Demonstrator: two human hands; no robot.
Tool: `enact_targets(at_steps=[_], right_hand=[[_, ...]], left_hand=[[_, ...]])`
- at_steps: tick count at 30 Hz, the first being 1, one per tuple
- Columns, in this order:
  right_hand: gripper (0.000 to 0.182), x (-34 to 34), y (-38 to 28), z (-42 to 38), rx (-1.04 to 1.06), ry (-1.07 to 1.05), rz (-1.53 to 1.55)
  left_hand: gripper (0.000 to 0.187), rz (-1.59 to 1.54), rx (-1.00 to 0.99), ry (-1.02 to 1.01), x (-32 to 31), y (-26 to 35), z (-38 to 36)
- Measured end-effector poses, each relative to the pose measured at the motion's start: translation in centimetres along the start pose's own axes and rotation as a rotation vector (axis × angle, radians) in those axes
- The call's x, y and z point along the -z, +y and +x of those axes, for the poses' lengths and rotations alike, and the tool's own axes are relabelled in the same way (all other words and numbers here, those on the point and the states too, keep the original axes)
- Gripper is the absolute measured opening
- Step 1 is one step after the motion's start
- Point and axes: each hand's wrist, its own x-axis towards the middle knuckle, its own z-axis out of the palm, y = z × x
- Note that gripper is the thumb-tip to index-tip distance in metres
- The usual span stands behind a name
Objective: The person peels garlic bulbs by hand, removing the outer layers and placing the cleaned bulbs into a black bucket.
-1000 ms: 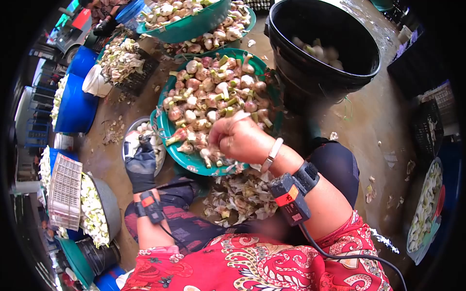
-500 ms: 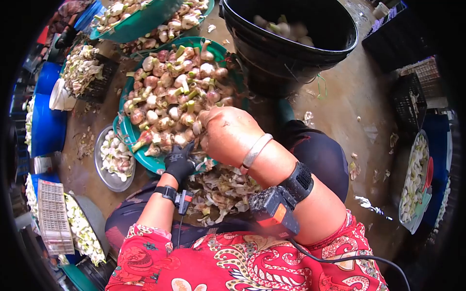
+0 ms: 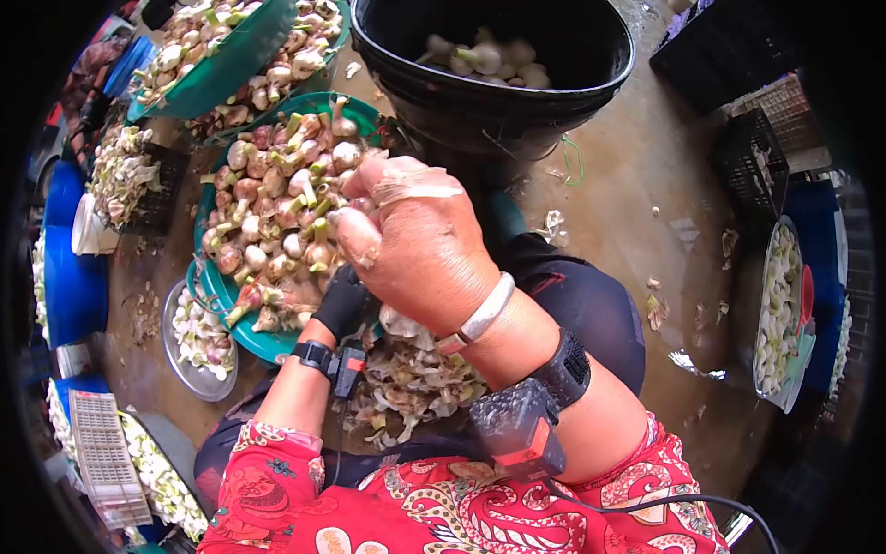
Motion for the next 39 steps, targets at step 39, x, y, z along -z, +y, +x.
enact_targets(at_steps=[39], right_hand=[[0.015,2.4,1.1,-1.2,0.003,0.023,0.061]], left_hand=[[0.039,0.370,-0.359,-0.188,-3.4,12.4,-3.7]])
